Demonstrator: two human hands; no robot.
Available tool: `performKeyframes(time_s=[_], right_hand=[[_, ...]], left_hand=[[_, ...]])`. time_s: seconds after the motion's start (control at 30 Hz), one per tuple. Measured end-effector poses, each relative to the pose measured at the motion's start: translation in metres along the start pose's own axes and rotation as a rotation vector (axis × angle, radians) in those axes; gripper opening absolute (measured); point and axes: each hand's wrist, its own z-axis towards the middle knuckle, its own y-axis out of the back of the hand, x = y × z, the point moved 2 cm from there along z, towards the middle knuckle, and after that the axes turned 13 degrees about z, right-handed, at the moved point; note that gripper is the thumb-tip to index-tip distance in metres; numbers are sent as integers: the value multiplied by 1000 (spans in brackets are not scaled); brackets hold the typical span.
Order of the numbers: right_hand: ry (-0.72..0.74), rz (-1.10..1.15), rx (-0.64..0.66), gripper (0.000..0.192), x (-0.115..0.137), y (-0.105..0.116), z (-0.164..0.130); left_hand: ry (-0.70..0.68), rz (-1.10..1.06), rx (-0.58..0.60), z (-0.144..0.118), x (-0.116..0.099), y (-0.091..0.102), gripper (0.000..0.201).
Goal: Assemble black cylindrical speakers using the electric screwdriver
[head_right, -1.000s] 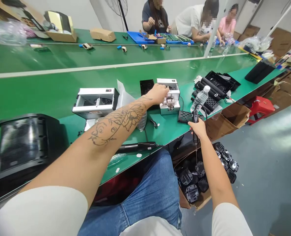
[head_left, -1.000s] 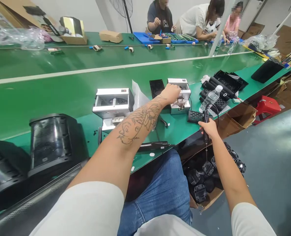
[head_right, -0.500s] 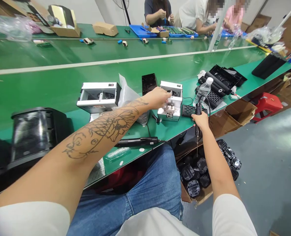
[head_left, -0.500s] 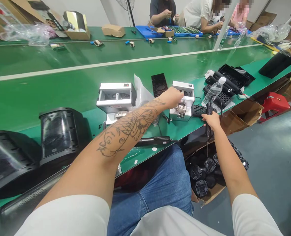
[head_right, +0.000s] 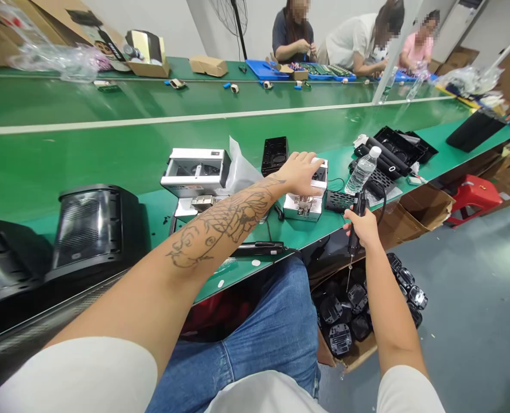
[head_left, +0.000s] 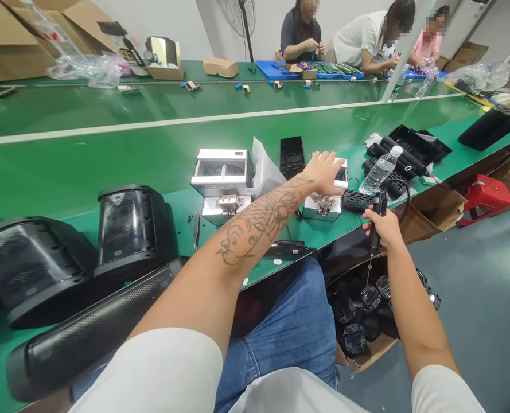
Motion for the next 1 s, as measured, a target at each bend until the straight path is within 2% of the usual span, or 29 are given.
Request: performKeyframes(time_s=[0.1, 0.2, 0.3, 0.4, 0.5, 0.57, 0.63, 0.73, 0.83, 0.9, 0.93, 1.0], right_hand=[[65, 40, 36, 77, 2, 8, -24], [144, 68, 56, 93, 8, 16, -49], [218, 82, 53, 91, 18, 21, -74], [344, 119, 76, 79, 28, 20, -99], [551, 202, 158, 68, 38, 14, -124], [736, 260, 170, 64, 47, 10, -138], [948, 308, 141, 61, 58, 3, -146], [1173, 402, 132, 57, 78, -14, -142], [1324, 492, 138, 44, 101, -44, -118], [1363, 523, 116, 44, 115, -68, -94], [1354, 532, 125, 44, 121, -80, -81], [1311, 532, 137, 40, 129, -102, -58]], left_hand=[[13, -36, 117, 11, 4, -2, 111], [6, -38, 124, 17, 11, -6, 113], [6, -18, 83, 23, 16, -13, 114], [-15, -16, 48, 34, 17, -17, 116], [5, -33, 74, 37, 14, -12, 114], [51, -63, 67, 24, 9, -3, 113], [105, -125, -73, -8, 1, 7, 104], [160, -250, -438, -92, -19, 4, 69], [58, -353, -708, -194, -46, -33, 40], [36, -294, -825, -254, -60, -67, 30], [68, -252, -857, -279, -63, -84, 29], [101, -219, -840, -317, -66, -112, 31]])
